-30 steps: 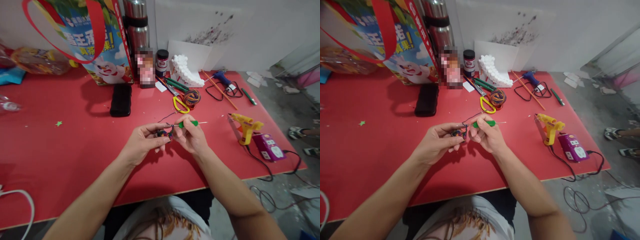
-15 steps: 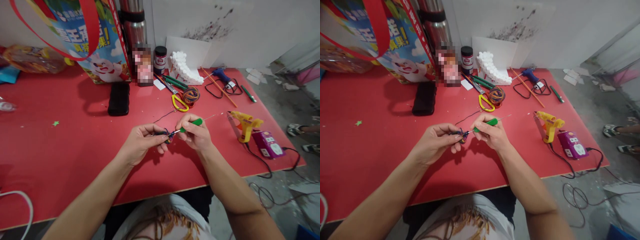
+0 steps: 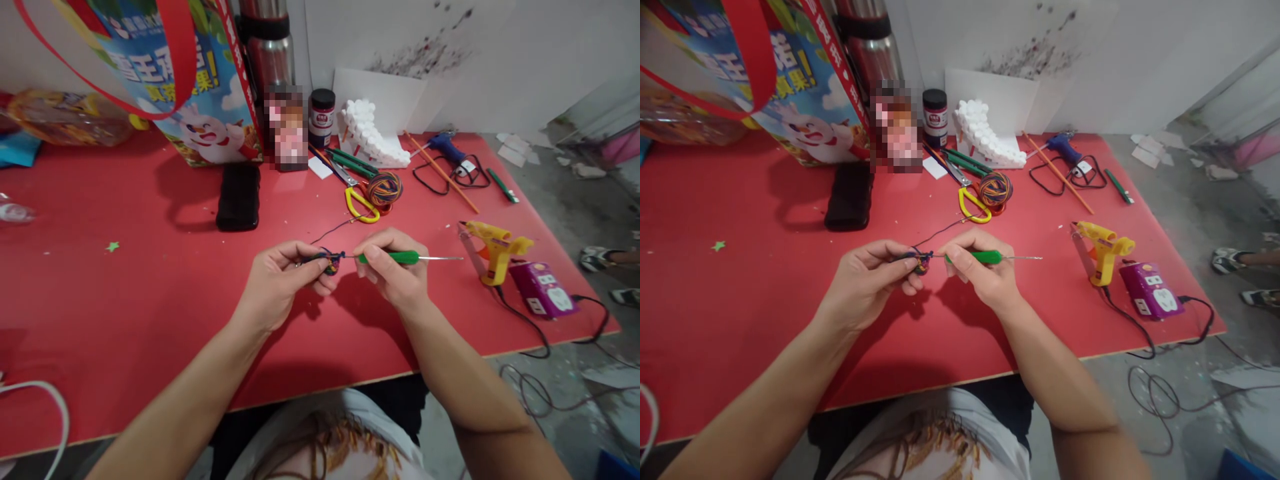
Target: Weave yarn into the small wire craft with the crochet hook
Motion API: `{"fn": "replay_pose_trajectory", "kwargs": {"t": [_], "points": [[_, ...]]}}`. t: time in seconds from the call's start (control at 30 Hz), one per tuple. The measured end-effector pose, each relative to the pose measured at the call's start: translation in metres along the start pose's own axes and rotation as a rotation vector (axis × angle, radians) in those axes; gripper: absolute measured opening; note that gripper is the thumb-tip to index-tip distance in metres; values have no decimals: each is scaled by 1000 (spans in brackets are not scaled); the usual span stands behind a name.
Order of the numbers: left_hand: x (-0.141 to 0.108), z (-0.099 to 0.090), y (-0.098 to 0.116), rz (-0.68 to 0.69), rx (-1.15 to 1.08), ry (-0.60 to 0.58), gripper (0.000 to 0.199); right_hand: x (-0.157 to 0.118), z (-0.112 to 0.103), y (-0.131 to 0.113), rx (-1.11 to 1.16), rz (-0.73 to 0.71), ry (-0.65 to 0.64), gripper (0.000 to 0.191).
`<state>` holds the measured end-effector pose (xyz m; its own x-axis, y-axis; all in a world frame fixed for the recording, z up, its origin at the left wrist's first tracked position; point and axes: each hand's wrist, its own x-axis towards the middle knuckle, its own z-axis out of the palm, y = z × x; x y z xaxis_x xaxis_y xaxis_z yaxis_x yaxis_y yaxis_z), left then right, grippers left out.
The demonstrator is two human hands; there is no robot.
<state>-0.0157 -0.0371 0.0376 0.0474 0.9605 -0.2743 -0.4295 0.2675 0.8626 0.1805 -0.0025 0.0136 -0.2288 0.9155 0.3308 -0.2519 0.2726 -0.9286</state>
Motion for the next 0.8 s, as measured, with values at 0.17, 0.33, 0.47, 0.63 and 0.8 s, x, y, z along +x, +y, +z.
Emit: {"fn": "replay_pose_trajectory", "kwargs": {"t": [0.17,0.33,0.47,0.63,0.8], "points": [[0,1,1,9,8,14,16,-3,4,-3,-143,-88,14,12],[1,1,-2,43,21,46,14,-6,8,-12,-502,-280,-12,11],[2,2,-5,64,16,95,14,-6,15,-11,-766,-554,-112,12],[0,7,-7,83,-3,122,14,-4,18,3,-897,-761,-114,19],[-1,8,-5,81,2,113,29,-3,14,4,-888,-818,-172,26]]}}
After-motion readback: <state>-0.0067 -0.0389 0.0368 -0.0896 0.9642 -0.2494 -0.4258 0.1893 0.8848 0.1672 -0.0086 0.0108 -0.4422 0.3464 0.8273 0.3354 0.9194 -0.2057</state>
